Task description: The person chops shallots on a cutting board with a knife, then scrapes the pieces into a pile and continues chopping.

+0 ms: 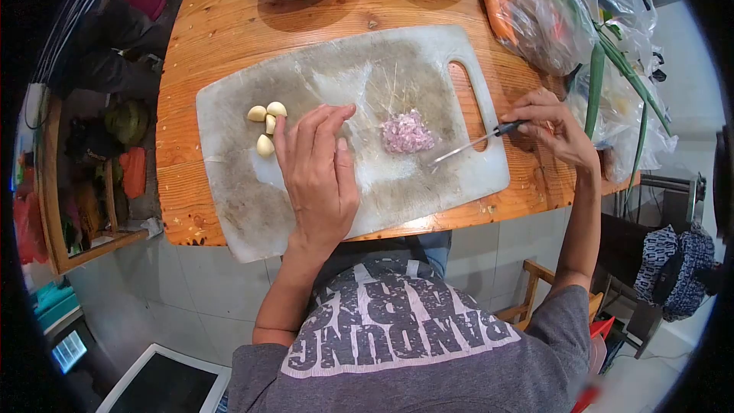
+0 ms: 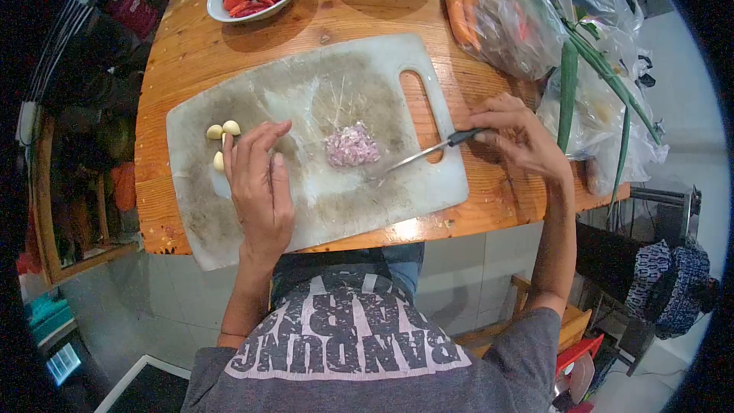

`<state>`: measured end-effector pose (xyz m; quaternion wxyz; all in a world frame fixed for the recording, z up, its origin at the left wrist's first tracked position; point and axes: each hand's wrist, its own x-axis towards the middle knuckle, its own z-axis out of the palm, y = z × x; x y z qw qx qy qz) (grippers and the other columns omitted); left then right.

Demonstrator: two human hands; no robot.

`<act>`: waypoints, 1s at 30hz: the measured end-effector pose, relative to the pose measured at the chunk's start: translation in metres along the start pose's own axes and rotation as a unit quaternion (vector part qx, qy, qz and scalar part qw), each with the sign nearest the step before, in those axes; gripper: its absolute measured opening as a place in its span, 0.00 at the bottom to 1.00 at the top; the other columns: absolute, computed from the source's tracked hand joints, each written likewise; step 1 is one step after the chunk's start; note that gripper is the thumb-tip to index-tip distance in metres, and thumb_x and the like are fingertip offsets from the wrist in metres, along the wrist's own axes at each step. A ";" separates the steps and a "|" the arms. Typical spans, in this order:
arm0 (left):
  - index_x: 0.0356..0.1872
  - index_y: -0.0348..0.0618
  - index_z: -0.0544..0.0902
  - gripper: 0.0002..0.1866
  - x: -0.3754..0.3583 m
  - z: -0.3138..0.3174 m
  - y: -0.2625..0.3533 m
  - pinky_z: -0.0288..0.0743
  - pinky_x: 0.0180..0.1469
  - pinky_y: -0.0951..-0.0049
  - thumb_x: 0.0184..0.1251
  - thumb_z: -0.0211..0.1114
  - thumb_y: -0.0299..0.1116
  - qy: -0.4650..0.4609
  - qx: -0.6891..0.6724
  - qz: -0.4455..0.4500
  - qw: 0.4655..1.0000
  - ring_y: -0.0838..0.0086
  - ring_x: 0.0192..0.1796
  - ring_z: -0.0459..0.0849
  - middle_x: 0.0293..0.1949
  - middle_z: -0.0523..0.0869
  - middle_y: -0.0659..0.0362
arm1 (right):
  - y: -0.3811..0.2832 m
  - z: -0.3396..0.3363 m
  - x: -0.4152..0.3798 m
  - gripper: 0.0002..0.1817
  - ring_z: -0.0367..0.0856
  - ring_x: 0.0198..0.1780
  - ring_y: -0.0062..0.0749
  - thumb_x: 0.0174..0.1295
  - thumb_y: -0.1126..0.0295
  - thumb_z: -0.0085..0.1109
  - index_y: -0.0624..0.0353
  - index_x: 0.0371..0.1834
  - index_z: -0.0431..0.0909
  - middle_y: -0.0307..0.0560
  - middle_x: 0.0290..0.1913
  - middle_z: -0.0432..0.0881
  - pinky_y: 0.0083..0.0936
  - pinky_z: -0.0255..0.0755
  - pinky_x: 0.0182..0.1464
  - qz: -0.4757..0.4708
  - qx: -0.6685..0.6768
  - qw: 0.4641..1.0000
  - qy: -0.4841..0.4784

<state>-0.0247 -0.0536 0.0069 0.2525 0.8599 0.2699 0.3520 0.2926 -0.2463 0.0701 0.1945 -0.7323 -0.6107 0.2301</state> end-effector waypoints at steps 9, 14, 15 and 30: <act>0.59 0.42 0.82 0.19 0.001 -0.001 0.000 0.48 0.81 0.46 0.69 0.56 0.22 -0.001 0.002 -0.011 1.000 0.59 0.66 0.78 0.56 0.83 0.54 | -0.011 -0.005 0.045 0.13 0.80 0.52 0.39 0.64 0.72 0.67 0.57 0.52 0.90 0.45 0.45 0.87 0.36 0.67 0.60 -0.072 0.009 0.997 0.019; 0.59 0.42 0.82 0.19 -0.001 -0.002 0.002 0.48 0.81 0.45 0.69 0.56 0.22 -0.004 -0.006 -0.012 1.000 0.59 0.66 0.78 0.56 0.82 0.54 | -0.009 -0.012 0.015 0.16 0.77 0.51 0.38 0.61 0.72 0.70 0.56 0.53 0.90 0.45 0.42 0.86 0.36 0.66 0.58 -0.021 0.049 0.998 -0.020; 0.59 0.41 0.82 0.19 0.000 -0.002 0.002 0.48 0.81 0.45 0.69 0.56 0.22 -0.006 -0.008 -0.011 1.000 0.59 0.66 0.78 0.56 0.82 0.54 | -0.009 -0.010 0.010 0.16 0.77 0.51 0.38 0.61 0.72 0.70 0.56 0.53 0.90 0.45 0.43 0.86 0.36 0.67 0.58 -0.018 0.037 0.999 -0.025; 0.59 0.41 0.82 0.20 0.000 -0.001 0.002 0.49 0.81 0.45 0.67 0.56 0.21 0.003 -0.015 0.000 1.000 0.58 0.66 0.78 0.56 0.82 0.53 | -0.019 0.013 0.007 0.16 0.77 0.50 0.39 0.63 0.74 0.67 0.60 0.54 0.89 0.46 0.44 0.85 0.34 0.67 0.58 -0.040 -0.004 0.994 0.098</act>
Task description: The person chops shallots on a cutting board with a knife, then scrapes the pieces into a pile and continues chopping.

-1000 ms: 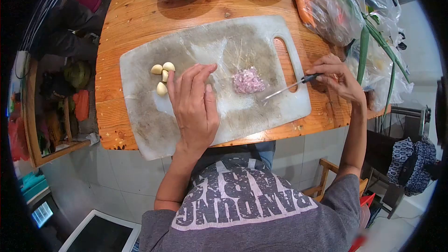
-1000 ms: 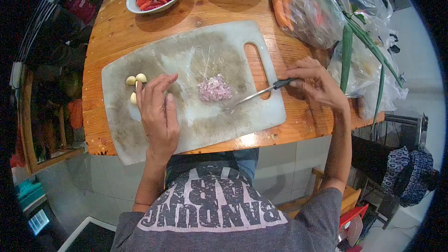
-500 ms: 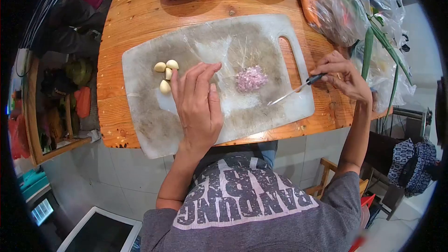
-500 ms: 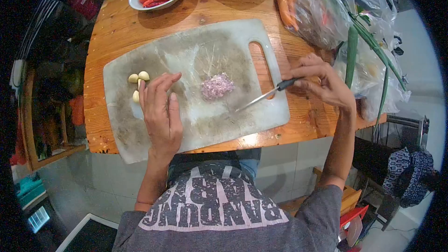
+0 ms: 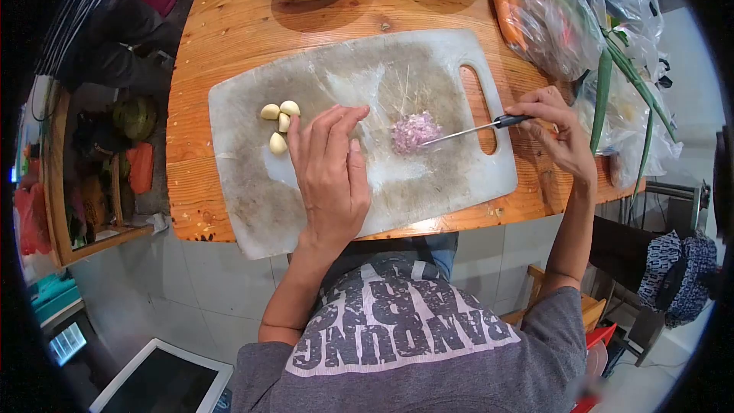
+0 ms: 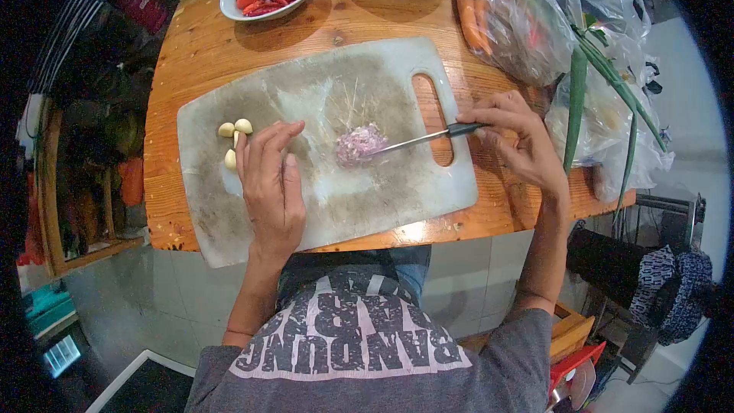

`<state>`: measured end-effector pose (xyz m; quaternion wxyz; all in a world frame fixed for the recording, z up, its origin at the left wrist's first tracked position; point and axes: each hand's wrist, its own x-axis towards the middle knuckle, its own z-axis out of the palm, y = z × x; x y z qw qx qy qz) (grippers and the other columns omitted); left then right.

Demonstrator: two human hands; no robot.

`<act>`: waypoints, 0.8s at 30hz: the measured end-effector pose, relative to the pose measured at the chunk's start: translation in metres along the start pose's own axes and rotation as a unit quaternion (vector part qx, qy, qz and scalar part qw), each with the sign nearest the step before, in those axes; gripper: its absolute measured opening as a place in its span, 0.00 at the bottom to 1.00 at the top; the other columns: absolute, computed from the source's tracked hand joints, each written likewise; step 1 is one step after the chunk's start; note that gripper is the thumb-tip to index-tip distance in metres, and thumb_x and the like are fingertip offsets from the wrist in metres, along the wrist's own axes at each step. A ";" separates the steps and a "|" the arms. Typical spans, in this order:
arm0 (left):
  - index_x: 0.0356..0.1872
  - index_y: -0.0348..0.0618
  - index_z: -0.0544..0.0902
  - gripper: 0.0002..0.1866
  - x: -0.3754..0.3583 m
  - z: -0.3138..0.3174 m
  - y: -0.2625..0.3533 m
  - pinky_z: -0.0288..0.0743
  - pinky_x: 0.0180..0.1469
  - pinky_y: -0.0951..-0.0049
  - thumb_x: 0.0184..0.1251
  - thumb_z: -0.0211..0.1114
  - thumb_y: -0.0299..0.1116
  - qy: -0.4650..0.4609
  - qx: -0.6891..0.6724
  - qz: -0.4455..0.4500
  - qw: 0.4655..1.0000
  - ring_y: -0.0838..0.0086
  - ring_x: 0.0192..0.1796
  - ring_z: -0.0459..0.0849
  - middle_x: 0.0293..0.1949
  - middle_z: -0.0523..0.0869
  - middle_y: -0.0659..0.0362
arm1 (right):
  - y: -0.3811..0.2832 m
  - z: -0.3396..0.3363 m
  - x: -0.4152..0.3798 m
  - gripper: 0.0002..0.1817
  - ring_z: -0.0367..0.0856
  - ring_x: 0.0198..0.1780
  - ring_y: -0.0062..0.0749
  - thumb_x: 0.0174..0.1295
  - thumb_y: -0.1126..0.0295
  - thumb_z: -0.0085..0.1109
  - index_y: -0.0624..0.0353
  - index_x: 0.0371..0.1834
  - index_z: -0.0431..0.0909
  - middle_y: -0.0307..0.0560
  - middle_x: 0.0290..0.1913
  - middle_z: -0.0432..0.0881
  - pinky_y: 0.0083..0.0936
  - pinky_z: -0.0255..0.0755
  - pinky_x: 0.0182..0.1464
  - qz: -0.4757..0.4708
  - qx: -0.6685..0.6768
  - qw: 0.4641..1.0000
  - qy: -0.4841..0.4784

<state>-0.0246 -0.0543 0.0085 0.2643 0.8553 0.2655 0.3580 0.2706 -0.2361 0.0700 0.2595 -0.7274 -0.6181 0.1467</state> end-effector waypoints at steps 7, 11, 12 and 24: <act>0.73 0.40 0.74 0.28 0.006 -0.018 0.000 0.46 0.83 0.44 0.71 0.54 0.22 -0.061 0.030 0.012 0.998 0.55 0.76 0.71 0.70 0.77 0.49 | -0.072 0.037 -0.032 0.17 0.84 0.39 0.33 0.62 0.82 0.66 0.63 0.56 0.88 0.50 0.42 0.85 0.26 0.77 0.41 0.077 0.061 0.979 0.176; 0.81 0.37 0.61 0.37 0.019 -0.026 0.001 0.45 0.84 0.43 0.69 0.55 0.21 -0.142 0.068 0.072 0.985 0.55 0.83 0.60 0.81 0.63 0.49 | -0.106 0.077 -0.044 0.22 0.85 0.37 0.29 0.57 0.85 0.71 0.63 0.57 0.88 0.50 0.41 0.84 0.23 0.79 0.38 0.055 -0.016 0.970 0.235; 0.83 0.37 0.57 0.39 0.021 -0.027 -0.001 0.45 0.84 0.43 0.69 0.55 0.21 -0.165 0.078 0.089 0.979 0.54 0.84 0.57 0.83 0.59 0.49 | -0.112 0.085 -0.044 0.22 0.85 0.37 0.30 0.57 0.85 0.71 0.63 0.57 0.88 0.50 0.41 0.84 0.24 0.79 0.37 0.067 -0.007 0.968 0.242; 0.84 0.36 0.49 0.47 0.043 -0.030 -0.029 0.34 0.86 0.44 0.61 0.55 0.28 -0.374 0.116 0.181 0.902 0.55 0.87 0.49 0.85 0.51 0.44 | -0.122 0.127 -0.048 0.26 0.85 0.38 0.36 0.53 0.86 0.72 0.61 0.59 0.87 0.49 0.44 0.85 0.28 0.79 0.38 0.057 -0.024 0.961 0.270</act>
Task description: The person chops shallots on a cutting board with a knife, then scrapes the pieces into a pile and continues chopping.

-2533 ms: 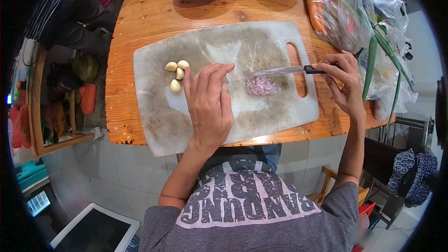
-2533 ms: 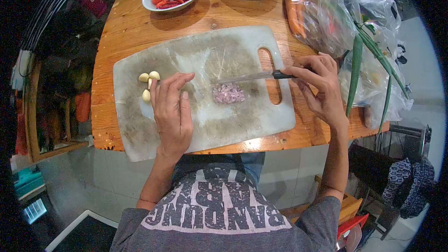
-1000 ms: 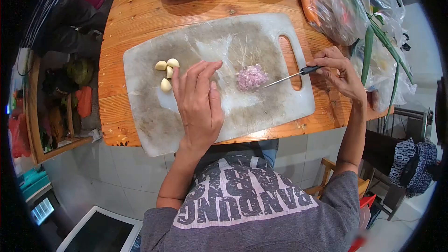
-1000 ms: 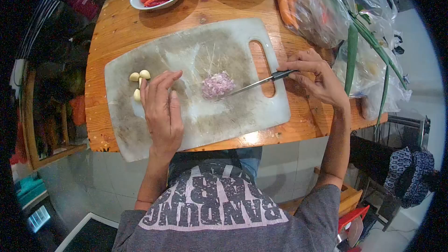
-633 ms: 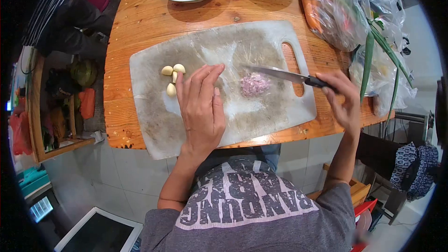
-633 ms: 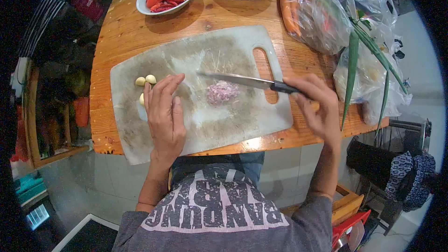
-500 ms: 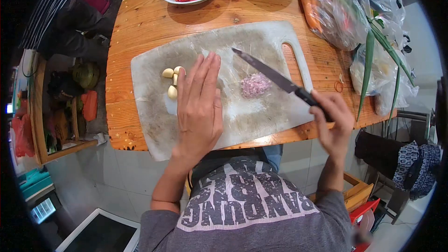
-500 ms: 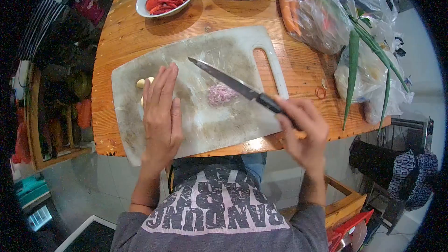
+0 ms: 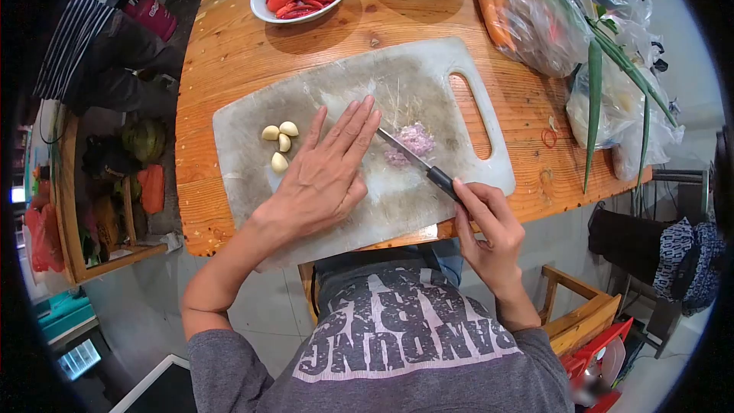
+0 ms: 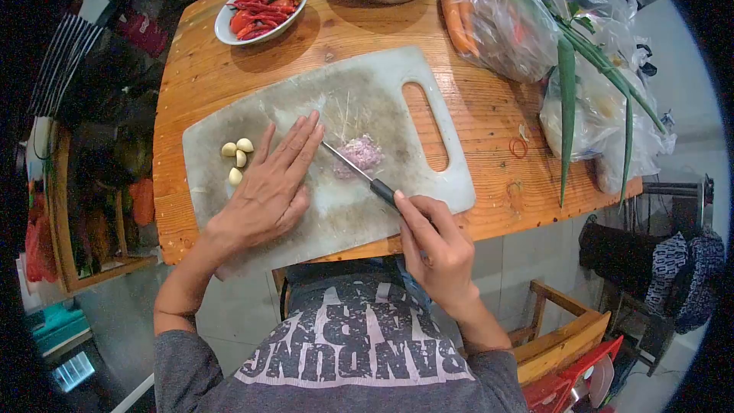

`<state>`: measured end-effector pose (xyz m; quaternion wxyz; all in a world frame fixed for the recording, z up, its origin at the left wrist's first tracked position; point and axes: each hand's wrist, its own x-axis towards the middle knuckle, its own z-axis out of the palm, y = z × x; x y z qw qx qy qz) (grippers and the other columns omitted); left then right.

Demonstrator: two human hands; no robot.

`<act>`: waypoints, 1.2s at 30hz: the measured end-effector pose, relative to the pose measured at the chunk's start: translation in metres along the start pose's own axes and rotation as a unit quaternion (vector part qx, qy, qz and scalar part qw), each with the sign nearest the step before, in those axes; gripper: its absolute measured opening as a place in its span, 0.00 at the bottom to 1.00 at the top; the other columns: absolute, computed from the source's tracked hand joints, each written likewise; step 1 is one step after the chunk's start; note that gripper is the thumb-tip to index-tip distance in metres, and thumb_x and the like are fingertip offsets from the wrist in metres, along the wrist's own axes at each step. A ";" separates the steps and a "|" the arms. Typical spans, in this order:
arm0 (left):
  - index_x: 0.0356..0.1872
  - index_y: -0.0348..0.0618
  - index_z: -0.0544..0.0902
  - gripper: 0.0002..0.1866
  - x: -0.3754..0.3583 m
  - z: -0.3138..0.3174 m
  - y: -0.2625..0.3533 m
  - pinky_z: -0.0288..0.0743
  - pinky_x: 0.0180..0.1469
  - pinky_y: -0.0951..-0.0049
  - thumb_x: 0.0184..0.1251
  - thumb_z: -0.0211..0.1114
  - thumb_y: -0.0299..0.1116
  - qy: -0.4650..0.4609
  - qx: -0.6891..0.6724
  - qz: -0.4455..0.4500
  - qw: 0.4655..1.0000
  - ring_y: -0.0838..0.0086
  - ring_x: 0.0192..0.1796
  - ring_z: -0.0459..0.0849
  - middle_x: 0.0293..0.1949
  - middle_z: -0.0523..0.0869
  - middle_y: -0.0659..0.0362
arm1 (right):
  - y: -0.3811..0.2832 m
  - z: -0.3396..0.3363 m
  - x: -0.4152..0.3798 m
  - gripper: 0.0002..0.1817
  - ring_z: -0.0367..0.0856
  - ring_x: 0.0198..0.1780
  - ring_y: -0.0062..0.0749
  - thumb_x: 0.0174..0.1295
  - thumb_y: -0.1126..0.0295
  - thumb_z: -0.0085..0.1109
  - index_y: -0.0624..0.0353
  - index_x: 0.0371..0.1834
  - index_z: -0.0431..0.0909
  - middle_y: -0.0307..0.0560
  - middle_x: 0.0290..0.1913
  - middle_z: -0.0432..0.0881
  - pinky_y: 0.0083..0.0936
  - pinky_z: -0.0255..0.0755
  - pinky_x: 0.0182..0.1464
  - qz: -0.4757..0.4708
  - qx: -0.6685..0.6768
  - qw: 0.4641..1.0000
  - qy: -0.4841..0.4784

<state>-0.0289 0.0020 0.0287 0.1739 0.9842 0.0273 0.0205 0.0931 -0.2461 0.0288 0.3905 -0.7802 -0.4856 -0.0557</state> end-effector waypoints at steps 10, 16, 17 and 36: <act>0.84 0.31 0.44 0.52 0.003 0.002 -0.007 0.33 0.86 0.44 0.54 0.54 0.30 0.009 -0.078 0.014 0.997 0.54 0.86 0.52 0.84 0.53 0.40 | -0.001 0.011 -0.008 0.26 0.77 0.40 0.39 0.53 0.85 0.72 0.60 0.58 0.87 0.47 0.43 0.86 0.31 0.69 0.44 0.025 -0.002 1.000 0.002; 0.83 0.29 0.42 0.54 0.005 0.004 -0.011 0.34 0.87 0.46 0.53 0.56 0.31 0.043 -0.120 0.029 0.991 0.52 0.85 0.54 0.83 0.53 0.39 | -0.020 -0.006 0.010 0.25 0.77 0.41 0.38 0.52 0.86 0.71 0.60 0.57 0.88 0.48 0.44 0.85 0.30 0.70 0.43 -0.025 -0.027 0.999 0.004; 0.83 0.29 0.42 0.54 0.006 0.004 -0.010 0.34 0.87 0.47 0.53 0.56 0.32 0.035 -0.117 0.021 0.992 0.52 0.85 0.54 0.83 0.53 0.39 | -0.014 -0.002 0.009 0.25 0.77 0.41 0.38 0.52 0.86 0.71 0.60 0.57 0.89 0.47 0.44 0.85 0.30 0.70 0.43 -0.021 -0.031 0.999 -0.001; 0.84 0.31 0.36 0.56 0.004 0.005 -0.019 0.36 0.87 0.48 0.54 0.58 0.32 0.040 -0.125 0.007 0.991 0.50 0.85 0.52 0.84 0.50 0.40 | -0.002 0.010 0.016 0.29 0.78 0.42 0.40 0.48 0.88 0.67 0.58 0.56 0.89 0.47 0.43 0.84 0.32 0.72 0.44 -0.016 0.007 1.000 -0.015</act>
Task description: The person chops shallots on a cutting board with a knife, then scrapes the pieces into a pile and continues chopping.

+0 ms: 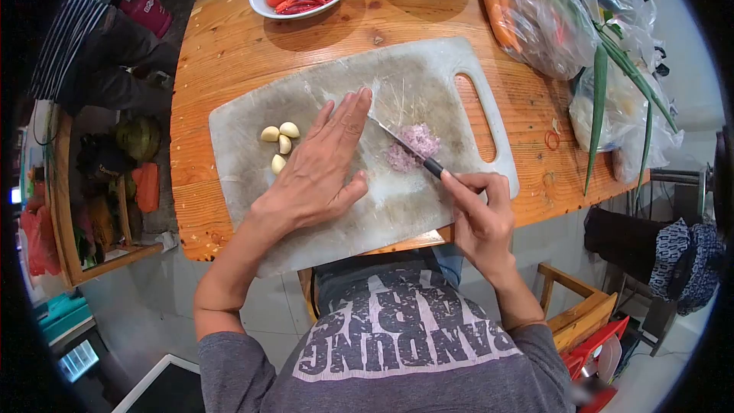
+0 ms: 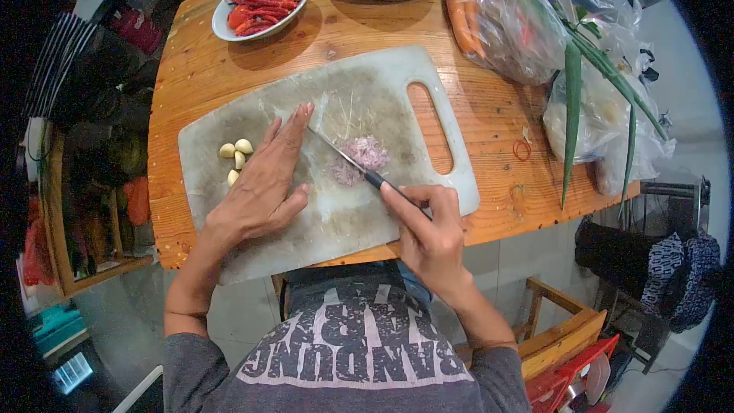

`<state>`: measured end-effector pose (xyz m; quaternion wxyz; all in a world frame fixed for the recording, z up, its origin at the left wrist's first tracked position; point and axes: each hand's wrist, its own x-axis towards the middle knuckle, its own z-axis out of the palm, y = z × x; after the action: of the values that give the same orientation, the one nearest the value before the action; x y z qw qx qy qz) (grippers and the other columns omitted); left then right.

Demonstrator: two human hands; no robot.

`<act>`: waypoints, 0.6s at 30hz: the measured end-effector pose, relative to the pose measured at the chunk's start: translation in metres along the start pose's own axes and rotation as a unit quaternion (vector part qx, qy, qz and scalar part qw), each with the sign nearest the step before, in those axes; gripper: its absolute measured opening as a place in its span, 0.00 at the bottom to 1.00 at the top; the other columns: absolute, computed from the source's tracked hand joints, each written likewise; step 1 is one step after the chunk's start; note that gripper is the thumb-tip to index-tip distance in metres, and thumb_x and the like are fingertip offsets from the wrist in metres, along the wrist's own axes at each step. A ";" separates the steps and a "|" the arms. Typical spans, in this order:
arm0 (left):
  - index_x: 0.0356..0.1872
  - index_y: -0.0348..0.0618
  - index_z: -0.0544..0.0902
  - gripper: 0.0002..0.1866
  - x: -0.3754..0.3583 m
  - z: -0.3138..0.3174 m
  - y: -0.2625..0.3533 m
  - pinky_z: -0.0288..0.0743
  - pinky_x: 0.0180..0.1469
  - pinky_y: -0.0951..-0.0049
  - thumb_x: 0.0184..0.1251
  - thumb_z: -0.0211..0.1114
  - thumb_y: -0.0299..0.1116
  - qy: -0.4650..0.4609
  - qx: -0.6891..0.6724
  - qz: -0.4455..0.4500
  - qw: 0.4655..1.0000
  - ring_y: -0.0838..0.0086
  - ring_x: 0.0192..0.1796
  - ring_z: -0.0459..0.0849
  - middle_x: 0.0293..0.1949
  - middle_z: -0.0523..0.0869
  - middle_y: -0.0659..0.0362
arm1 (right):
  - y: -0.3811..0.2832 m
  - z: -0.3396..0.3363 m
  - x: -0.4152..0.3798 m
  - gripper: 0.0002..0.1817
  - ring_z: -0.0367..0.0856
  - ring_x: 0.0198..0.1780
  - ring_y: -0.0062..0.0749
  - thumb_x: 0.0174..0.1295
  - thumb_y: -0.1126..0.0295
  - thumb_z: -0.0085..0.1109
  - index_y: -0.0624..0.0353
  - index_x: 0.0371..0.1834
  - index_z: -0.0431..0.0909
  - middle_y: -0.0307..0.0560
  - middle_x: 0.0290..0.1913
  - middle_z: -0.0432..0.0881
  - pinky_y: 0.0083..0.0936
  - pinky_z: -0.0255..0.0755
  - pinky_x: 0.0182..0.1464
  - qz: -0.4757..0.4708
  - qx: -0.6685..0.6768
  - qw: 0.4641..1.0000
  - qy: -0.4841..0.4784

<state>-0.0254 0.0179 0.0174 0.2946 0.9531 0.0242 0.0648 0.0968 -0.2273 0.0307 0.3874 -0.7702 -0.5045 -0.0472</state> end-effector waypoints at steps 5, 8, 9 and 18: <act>0.83 0.31 0.37 0.56 0.000 0.000 0.004 0.37 0.87 0.48 0.55 0.60 0.31 -0.010 0.001 -0.001 1.000 0.50 0.85 0.51 0.84 0.50 0.39 | 0.004 -0.003 0.004 0.30 0.79 0.42 0.41 0.46 0.89 0.66 0.58 0.56 0.89 0.49 0.42 0.83 0.32 0.74 0.45 0.017 0.008 1.000 0.015; 0.83 0.30 0.38 0.56 0.004 -0.001 0.002 0.38 0.87 0.49 0.55 0.61 0.31 -0.001 0.006 0.004 1.000 0.50 0.85 0.51 0.84 0.50 0.39 | 0.005 -0.004 0.008 0.29 0.79 0.42 0.41 0.47 0.89 0.67 0.58 0.55 0.90 0.49 0.41 0.84 0.31 0.74 0.44 0.015 0.014 1.000 0.012; 0.83 0.30 0.38 0.56 0.002 0.001 0.003 0.38 0.87 0.49 0.55 0.61 0.31 -0.009 -0.001 0.006 1.000 0.50 0.85 0.51 0.84 0.50 0.39 | 0.003 -0.005 0.003 0.28 0.79 0.42 0.41 0.47 0.89 0.67 0.58 0.55 0.90 0.49 0.41 0.84 0.31 0.75 0.44 0.025 0.017 0.999 0.010; 0.83 0.30 0.38 0.56 0.003 0.002 0.002 0.37 0.87 0.49 0.55 0.58 0.35 -0.005 0.001 0.005 1.000 0.50 0.85 0.51 0.84 0.50 0.39 | 0.016 -0.006 0.005 0.27 0.79 0.41 0.39 0.51 0.89 0.68 0.58 0.56 0.89 0.49 0.41 0.83 0.30 0.74 0.43 0.031 0.040 0.999 -0.009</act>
<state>-0.0220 0.0156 0.0177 0.2931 0.9539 0.0180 0.0614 0.1145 -0.2306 0.0285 0.4147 -0.7696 -0.4856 -0.0083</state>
